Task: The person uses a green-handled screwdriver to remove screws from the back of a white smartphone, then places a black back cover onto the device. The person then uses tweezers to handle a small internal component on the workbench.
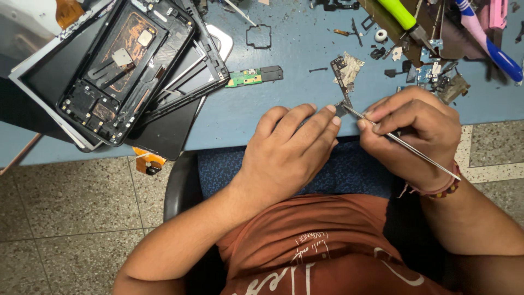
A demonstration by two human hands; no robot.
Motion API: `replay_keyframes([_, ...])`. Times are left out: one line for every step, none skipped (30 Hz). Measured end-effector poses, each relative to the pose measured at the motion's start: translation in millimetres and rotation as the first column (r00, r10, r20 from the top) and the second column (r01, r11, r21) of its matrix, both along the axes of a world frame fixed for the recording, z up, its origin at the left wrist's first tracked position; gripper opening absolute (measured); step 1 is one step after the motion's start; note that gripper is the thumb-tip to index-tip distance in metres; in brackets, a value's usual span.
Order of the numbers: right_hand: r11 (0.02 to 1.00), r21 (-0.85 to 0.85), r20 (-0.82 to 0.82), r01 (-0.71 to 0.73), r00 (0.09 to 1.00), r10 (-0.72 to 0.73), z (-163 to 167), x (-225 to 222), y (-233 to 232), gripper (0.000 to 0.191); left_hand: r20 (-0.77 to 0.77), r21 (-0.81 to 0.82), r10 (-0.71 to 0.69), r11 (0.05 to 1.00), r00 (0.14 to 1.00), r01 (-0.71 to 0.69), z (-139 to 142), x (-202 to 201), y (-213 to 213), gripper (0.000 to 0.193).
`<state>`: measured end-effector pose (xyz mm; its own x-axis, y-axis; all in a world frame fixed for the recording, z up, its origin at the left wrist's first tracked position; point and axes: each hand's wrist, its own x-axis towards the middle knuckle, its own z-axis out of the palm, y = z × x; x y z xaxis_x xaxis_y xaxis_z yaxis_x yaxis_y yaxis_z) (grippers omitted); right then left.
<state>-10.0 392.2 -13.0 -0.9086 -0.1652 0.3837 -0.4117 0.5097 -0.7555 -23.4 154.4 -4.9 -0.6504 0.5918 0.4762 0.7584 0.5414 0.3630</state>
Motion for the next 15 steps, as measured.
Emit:
replay_keyframes([1.0, -0.007, 0.004, -0.002, 1.0, 0.002, 0, 0, 0, 0.027, -0.001, -0.003, -0.001, 1.0, 1.0, 0.001, 0, 0, 0, 0.032])
replay_keyframes([1.0, -0.026, 0.003, -0.01, 1.0, 0.01, -1, 0, 0, 0.027, -0.002, -0.005, -0.002, 1.0, 1.0, 0.002, 0, 0, 0, 0.032])
replay_keyframes([0.999, -0.044, 0.002, -0.018, 1.0, 0.018, -1, 0, 0, 0.028, -0.002, -0.006, -0.002, 1.0, 1.0, 0.002, 0, 0, 0, 0.032])
replay_keyframes([0.998, -0.062, 0.0, -0.025, 1.0, 0.025, -1, 0, 1, 0.028, -0.002, -0.006, -0.002, 1.0, 1.0, 0.002, 0, 0, 0, 0.032])
replay_keyframes([0.997, -0.068, 0.009, -0.041, 0.999, 0.041, -2, 0, 2, 0.028, -0.002, -0.008, -0.001, 1.0, 1.0, 0.001, 0, 0, 0, 0.032])
replay_keyframes([0.995, -0.076, 0.018, -0.057, 0.998, 0.059, -1, 1, 3, 0.028, -0.007, -0.007, 0.001, 1.0, 1.0, -0.001, 0, 0, 0, 0.032])
replay_keyframes([0.994, -0.088, 0.031, -0.065, 0.997, 0.068, -1, 1, 4, 0.028, -0.012, -0.005, 0.002, 1.0, 1.0, -0.003, 0, 0, 0, 0.032])
replay_keyframes([0.992, -0.101, 0.044, -0.073, 0.996, 0.078, -1, 2, 5, 0.028, -0.016, -0.003, 0.003, 1.0, 1.0, -0.003, 0, 0, 0, 0.031])
replay_keyframes([0.99, -0.119, 0.061, -0.073, 0.995, 0.08, -1, 4, 6, 0.028, -0.012, -0.004, 0.003, 1.0, 1.0, -0.003, 0, 0, 0, 0.032])
replay_keyframes([0.988, -0.137, 0.078, -0.072, 0.993, 0.083, -1, 5, 8, 0.027, -0.008, -0.004, 0.003, 1.0, 1.0, -0.003, 0, 0, 0, 0.032])
replay_keyframes([0.987, -0.135, 0.076, -0.082, 0.993, 0.092, -2, 5, 8, 0.028, -0.004, -0.005, 0.003, 1.0, 1.0, -0.003, 0, 0, 0, 0.032])
replay_keyframes([0.987, -0.134, 0.073, -0.091, 0.992, 0.102, -4, 5, 9, 0.028, -0.009, -0.006, 0.004, 1.0, 1.0, -0.004, 0, 0, 0, 0.031])
replay_keyframes([0.986, -0.133, 0.069, -0.097, 0.992, 0.107, -5, 5, 10, 0.028, -0.015, -0.008, 0.005, 1.0, 1.0, -0.005, 0, 0, 0, 0.031])
replay_keyframes([0.986, -0.132, 0.064, -0.103, 0.992, 0.112, -6, 5, 10, 0.028, -0.019, -0.01, 0.005, 1.0, 1.0, -0.005, 0, 0, 0, 0.031])
replay_keyframes([0.986, -0.13, 0.057, -0.105, 0.992, 0.113, -8, 4, 10, 0.028, -0.016, -0.01, 0.004, 1.0, 1.0, -0.004, 0, 0, 0, 0.031])
